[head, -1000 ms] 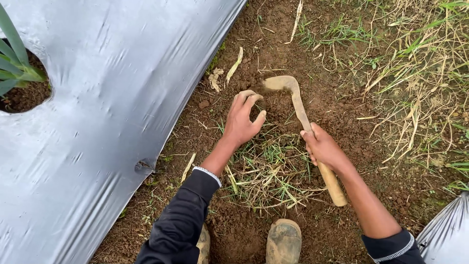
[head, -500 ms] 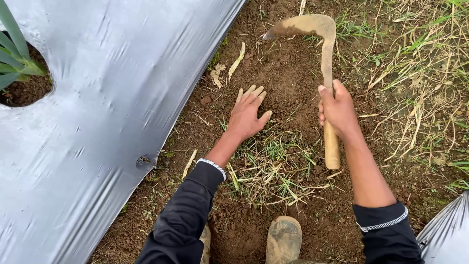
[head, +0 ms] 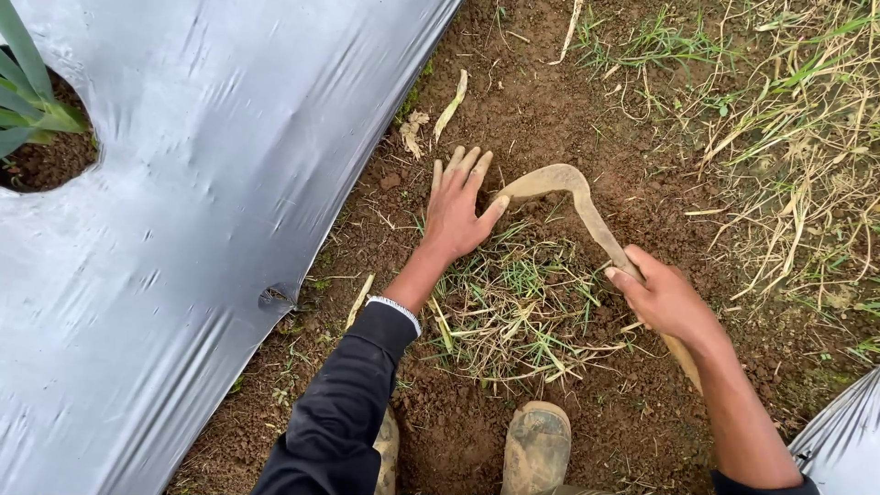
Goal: Weeding a garden bed by using a hand sickle to loosen the soil and pulling the weeds out by hand.
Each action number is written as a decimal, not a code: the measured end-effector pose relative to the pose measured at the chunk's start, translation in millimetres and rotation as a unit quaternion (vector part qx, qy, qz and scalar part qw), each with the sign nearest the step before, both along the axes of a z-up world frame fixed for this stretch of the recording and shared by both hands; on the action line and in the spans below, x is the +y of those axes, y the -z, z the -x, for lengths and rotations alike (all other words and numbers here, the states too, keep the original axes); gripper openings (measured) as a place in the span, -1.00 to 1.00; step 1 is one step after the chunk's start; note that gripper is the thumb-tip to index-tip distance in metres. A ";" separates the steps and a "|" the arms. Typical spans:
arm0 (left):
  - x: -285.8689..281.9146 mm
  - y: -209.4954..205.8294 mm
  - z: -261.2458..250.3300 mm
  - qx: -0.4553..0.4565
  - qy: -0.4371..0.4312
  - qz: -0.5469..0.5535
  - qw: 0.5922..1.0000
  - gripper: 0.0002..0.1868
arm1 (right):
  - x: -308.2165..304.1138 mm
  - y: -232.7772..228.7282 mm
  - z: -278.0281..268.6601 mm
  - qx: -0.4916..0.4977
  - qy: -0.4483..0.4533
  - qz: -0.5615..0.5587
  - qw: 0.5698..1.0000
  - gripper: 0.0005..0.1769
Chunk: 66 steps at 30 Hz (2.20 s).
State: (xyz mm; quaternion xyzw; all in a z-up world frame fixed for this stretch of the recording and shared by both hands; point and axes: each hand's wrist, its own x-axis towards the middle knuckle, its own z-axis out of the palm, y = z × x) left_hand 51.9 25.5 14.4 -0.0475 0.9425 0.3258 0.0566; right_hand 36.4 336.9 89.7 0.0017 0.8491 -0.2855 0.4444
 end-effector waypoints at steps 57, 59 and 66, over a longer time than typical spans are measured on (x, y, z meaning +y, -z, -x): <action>191.8 -146.1 10.3 -0.442 0.411 0.256 0.756 -0.26 | 181.5 -1.7 1.6 0.198 0.575 0.207 0.766 -0.84; 199.2 -159.6 20.5 -0.423 0.425 0.263 0.755 -0.26 | 191.6 -2.0 9.4 0.208 0.590 0.213 0.751 -0.83; 230.3 -175.8 102.5 -0.219 0.488 0.363 0.763 -0.48 | 201.8 -52.7 24.2 0.271 0.570 0.208 0.747 -0.79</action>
